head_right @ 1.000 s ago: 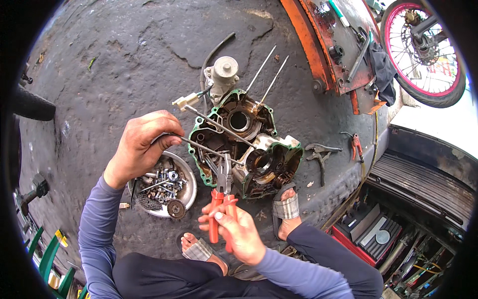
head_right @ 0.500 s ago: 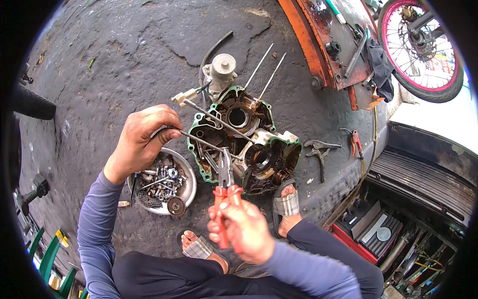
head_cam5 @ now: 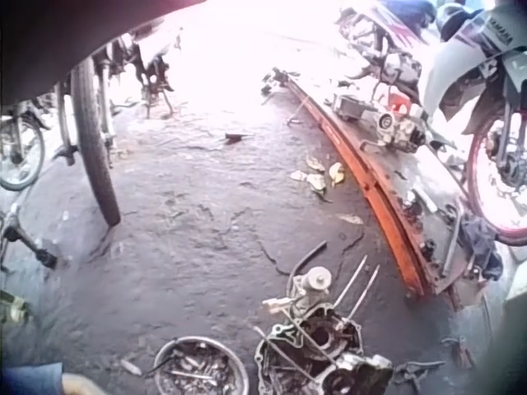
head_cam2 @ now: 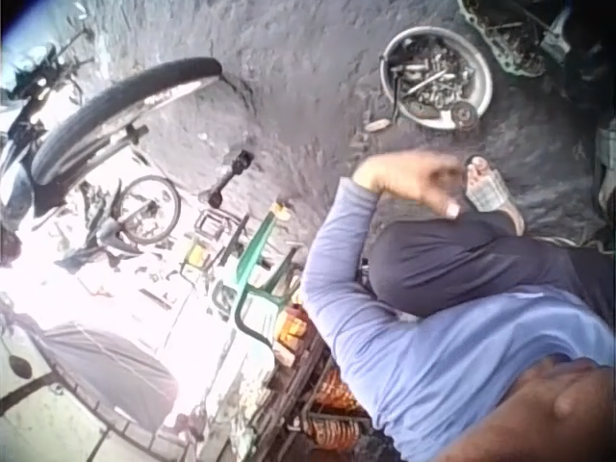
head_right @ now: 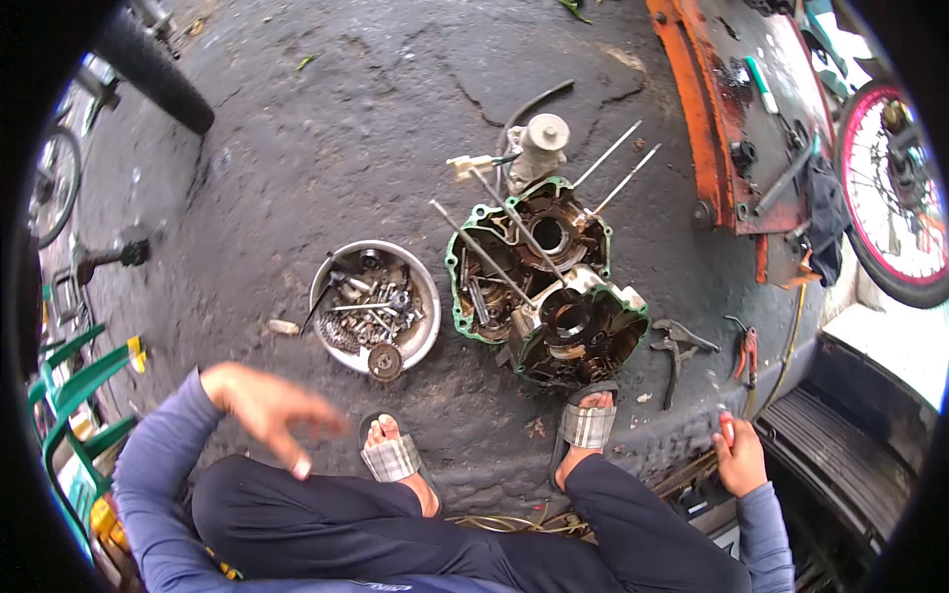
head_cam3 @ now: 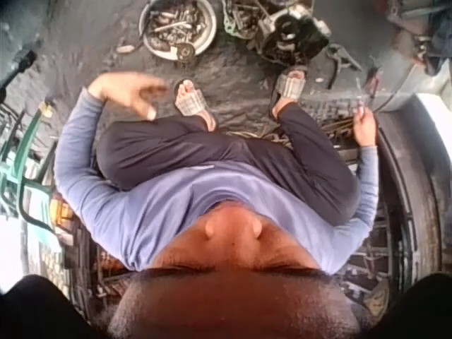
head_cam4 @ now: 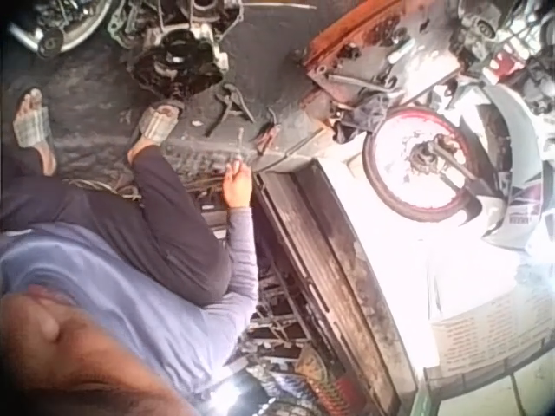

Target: Disassemble a motorcycle engine case and manipulate internal components using various tools.

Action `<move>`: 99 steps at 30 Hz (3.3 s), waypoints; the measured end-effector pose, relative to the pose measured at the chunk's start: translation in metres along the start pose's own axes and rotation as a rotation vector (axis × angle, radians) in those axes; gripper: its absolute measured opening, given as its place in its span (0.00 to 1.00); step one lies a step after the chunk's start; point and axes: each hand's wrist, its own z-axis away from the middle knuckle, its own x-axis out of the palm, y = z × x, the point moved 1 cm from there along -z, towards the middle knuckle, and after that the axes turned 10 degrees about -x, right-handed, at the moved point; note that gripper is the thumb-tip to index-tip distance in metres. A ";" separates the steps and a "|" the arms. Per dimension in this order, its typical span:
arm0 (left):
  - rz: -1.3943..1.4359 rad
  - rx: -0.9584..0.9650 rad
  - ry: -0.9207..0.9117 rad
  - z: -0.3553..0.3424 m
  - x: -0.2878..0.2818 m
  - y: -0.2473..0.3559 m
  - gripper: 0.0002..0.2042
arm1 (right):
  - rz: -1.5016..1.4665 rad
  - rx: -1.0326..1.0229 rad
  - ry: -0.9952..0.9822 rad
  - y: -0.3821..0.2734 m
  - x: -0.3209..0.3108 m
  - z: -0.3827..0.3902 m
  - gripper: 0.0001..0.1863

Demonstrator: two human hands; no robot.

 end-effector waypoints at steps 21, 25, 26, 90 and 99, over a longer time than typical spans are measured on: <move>-0.186 -0.336 1.899 -0.182 -0.068 0.043 0.07 | -1.569 -1.405 -0.777 0.052 0.046 -0.115 0.51; -0.171 -0.255 2.004 -0.173 -0.060 0.036 0.06 | -1.742 -1.373 -0.894 0.054 0.085 -0.142 0.46; -0.085 -0.124 2.068 -0.166 -0.059 0.040 0.05 | -1.750 -1.294 -0.904 0.049 0.090 -0.144 0.43; 1.008 1.405 0.251 -0.158 -0.046 0.246 0.32 | -0.443 -0.771 -0.109 -0.153 -0.080 -0.126 0.23; 1.286 1.788 0.291 -0.126 -0.057 0.246 0.08 | 0.091 -1.038 0.531 -0.109 -0.052 -0.134 0.20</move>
